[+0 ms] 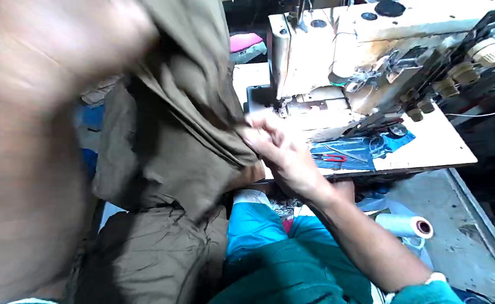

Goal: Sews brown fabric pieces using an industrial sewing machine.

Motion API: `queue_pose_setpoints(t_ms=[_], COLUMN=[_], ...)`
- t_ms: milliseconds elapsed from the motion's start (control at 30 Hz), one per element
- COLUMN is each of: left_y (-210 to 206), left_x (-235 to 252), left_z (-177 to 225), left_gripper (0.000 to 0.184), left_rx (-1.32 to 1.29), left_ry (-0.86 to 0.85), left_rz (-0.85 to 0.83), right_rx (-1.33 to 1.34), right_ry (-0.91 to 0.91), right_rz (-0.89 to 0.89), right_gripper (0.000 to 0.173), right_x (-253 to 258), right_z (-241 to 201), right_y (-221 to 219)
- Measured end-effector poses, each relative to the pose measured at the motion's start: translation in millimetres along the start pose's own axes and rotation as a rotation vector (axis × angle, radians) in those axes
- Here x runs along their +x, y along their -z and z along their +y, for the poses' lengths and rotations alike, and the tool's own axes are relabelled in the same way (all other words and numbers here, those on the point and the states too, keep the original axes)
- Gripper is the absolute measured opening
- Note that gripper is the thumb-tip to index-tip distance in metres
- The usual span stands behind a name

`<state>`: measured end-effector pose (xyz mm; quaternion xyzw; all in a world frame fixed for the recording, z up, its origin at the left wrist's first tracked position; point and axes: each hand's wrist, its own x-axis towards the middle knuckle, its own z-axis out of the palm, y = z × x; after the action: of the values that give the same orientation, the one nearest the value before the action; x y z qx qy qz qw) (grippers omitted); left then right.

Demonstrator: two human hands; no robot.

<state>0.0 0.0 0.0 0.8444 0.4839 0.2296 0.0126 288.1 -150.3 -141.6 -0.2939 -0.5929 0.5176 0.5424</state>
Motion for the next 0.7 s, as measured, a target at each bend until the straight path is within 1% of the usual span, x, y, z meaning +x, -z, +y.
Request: queue_pose_setpoints(t_ms=[33,67,100,167,200,233,300,333,367,433,500,533,567,600,700], left_y=[-19,-41,-63,-96,-106,-114,-124,-126,-128,-128,-129,-130,-130,-131,-138], left_x=[-13,-25,-34,-44,-47,-47,-43,-41,-39,-36,-35,-35,-35,-35,-37], left_z=[29,41,42,38,39,41,46,50,54,63,72,74,76,76,76], left_gripper=[0.021,0.03,0.032,0.024,0.018,0.013,0.008,0.008,0.008,0.008,0.009,0.009,0.008,0.007,0.007], left_rx=[-0.059,-0.137,-0.203,-0.39,-0.461,-0.484,-0.425,-0.392,-0.37,-0.351,-0.339,-0.327,-0.303,-0.272,-0.201], left_ry=[-0.129,-0.239,-0.288,-0.254,-0.231,-0.22,-0.237,-0.243,-0.238,-0.228,-0.217,-0.206,-0.189,-0.165,-0.05], left_rz=[-0.116,-0.217,-0.289,-0.405,-0.441,-0.454,-0.425,-0.405,-0.389,-0.365,-0.338,-0.318,-0.295,-0.272,-0.205], right_rx=[0.069,0.105,0.107,-0.018,-0.174,-0.402,-0.862,-1.001,-1.081,-1.15,-1.138,-1.083,-0.978,-0.825,-0.257], right_ry=[-0.097,-0.183,-0.257,-0.341,-0.345,-0.308,-0.107,-0.01,0.072,0.172,0.224,0.243,0.224,0.158,-0.087], right_rz=[0.049,0.124,0.201,0.27,0.274,0.271,0.308,0.328,0.342,0.323,0.279,0.267,0.258,0.25,0.267], right_gripper=[0.019,0.015,0.014,0.018,0.02,0.025,0.041,0.048,0.05,0.048,0.039,0.031,0.023,0.021,0.025], right_x=[-18,-34,-46,-61,-64,-66,-64,-60,-54,-40,-30,-29,-31,-34,-43], right_z=[39,73,99,123,125,123,113,107,100,91,98,108,118,125,123], right_y=[17,32,45,63,66,66,60,56,52,43,39,40,41,43,49])
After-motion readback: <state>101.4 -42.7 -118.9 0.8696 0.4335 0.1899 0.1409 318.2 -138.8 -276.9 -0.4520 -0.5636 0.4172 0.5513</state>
